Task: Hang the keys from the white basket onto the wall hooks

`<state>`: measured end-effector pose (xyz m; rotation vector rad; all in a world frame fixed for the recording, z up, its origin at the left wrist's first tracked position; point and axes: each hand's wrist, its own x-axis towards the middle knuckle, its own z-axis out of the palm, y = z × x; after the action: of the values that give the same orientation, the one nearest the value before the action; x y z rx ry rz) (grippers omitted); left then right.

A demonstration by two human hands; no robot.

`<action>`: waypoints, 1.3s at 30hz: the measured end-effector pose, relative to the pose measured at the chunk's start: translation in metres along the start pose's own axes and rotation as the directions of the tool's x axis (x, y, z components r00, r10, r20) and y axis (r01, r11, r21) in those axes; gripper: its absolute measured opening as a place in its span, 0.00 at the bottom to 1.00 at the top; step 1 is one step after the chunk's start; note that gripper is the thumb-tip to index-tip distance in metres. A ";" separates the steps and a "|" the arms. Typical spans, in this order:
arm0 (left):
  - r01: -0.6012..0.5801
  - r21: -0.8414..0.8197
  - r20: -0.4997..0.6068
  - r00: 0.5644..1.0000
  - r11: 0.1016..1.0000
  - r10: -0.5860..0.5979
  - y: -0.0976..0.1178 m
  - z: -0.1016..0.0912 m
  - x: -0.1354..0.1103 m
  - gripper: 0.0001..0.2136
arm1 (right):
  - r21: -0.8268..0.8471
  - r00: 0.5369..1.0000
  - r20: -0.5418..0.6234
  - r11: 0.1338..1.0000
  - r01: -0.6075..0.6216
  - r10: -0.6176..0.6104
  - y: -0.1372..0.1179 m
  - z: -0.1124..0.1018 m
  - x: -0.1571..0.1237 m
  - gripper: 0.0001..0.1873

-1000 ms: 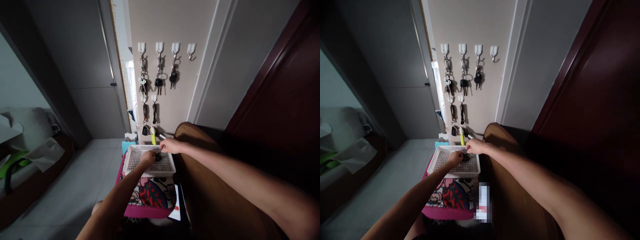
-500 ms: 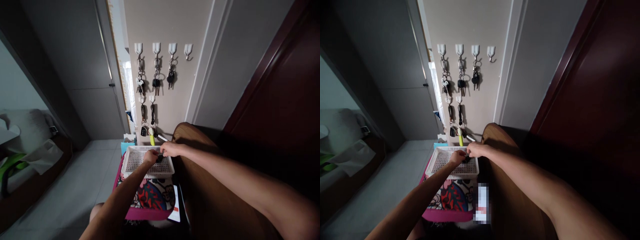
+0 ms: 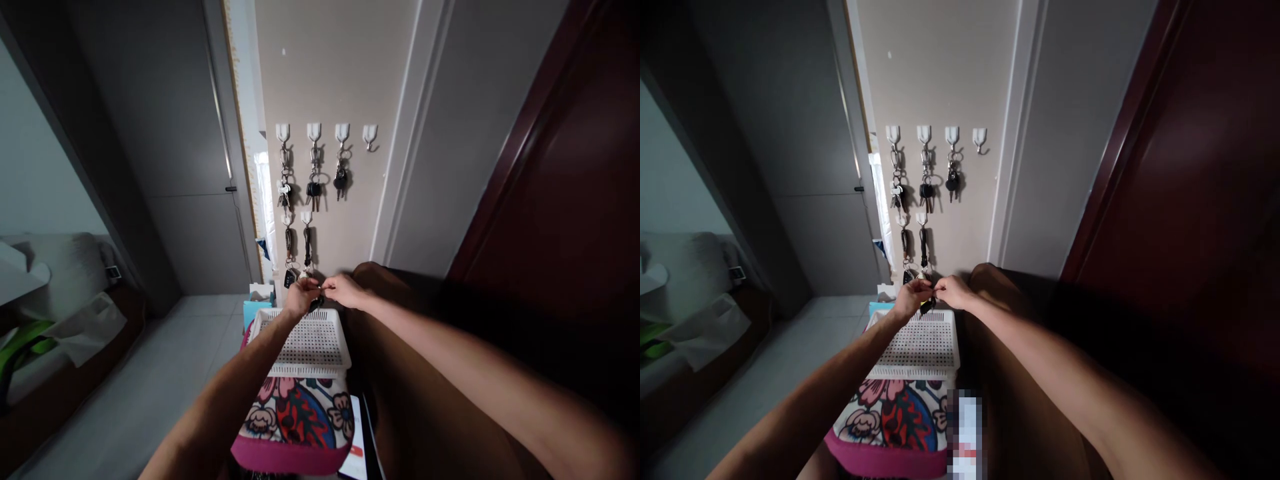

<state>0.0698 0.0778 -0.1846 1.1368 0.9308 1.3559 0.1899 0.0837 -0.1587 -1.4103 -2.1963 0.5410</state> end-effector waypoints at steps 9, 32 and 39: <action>-0.057 0.047 0.148 0.988 0.997 0.050 0.020 0.007 -0.003 0.08 | 0.495 0.992 -0.070 0.867 -0.055 0.103 -0.009 -0.020 0.002 0.06; -0.242 0.263 0.196 0.961 0.934 0.194 0.106 0.052 0.014 0.07 | 0.614 0.815 -0.539 0.762 0.206 0.214 -0.045 -0.160 0.039 0.02; -0.314 0.269 0.213 0.941 0.911 0.262 0.115 0.067 0.018 0.07 | 0.529 0.674 -0.694 0.813 0.242 0.252 -0.056 -0.208 0.067 0.02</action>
<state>0.1075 0.0788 -0.0559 1.6537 0.8839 1.3504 0.2456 0.1387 0.0527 -1.0165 -1.1964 0.4662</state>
